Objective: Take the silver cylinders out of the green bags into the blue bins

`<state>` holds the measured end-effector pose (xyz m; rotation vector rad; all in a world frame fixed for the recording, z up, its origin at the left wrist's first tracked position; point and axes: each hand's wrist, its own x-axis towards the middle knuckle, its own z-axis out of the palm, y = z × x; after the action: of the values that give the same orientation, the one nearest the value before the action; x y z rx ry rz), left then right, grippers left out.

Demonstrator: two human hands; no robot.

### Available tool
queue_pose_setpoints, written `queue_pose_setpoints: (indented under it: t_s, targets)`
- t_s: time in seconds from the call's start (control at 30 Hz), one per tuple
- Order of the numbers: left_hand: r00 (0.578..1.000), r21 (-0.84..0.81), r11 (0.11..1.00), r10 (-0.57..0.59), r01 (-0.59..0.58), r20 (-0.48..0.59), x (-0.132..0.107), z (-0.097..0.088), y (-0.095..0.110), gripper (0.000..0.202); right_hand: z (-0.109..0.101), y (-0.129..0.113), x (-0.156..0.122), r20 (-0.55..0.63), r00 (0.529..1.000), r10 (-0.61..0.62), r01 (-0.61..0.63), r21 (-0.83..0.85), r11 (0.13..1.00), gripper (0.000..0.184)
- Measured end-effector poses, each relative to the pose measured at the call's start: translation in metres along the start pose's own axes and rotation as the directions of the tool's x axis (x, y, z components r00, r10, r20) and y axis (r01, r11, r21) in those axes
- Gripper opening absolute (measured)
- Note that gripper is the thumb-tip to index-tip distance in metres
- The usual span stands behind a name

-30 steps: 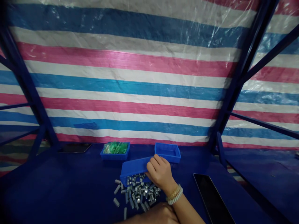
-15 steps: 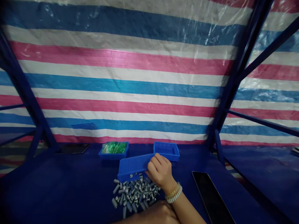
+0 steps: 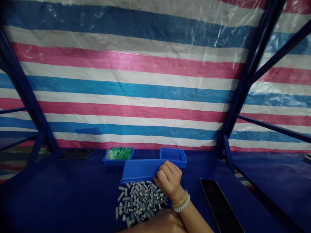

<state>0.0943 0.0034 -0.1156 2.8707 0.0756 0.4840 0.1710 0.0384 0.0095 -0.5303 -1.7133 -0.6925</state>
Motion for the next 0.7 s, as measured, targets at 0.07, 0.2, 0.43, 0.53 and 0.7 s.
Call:
queue_pose_setpoints:
  t_s: [0.07, 0.2, 0.43, 0.53, 0.7]
  targets:
    - [1.000, -0.004, 1.000, -0.011, 0.011, 0.002, 0.000, -0.003, 0.002, 0.017, -0.001, 0.000, 0.001, -0.020, 1.000, -0.010, 0.010, 0.001, 1.000, 0.026]
    - [0.999, -0.014, 0.999, -0.035, 0.035, 0.004, 0.001, -0.014, 0.008, 0.016, -0.005, -0.003, 0.005, -0.062, 0.998, -0.026, 0.025, -0.007, 1.000, 0.022]
    - [0.998, -0.049, 0.997, -0.056, 0.056, 0.010, 0.002, -0.023, 0.014, 0.014, -0.007, -0.001, 0.004, -0.092, 0.996, 0.012, -0.010, 0.026, 1.000, 0.020]
    - [0.999, -0.076, 0.996, -0.044, 0.046, 0.025, 0.004, -0.022, 0.014, 0.014, 0.003, 0.010, 0.003, -0.124, 0.987, 0.105, -0.095, 0.081, 0.992, 0.022]
    - [0.998, -0.206, 0.978, 0.044, -0.032, 0.054, 0.002, -0.019, 0.007, 0.018, 0.037, 0.049, 0.018, 0.026, 0.959, 0.282, -0.283, 0.028, 0.959, 0.021]
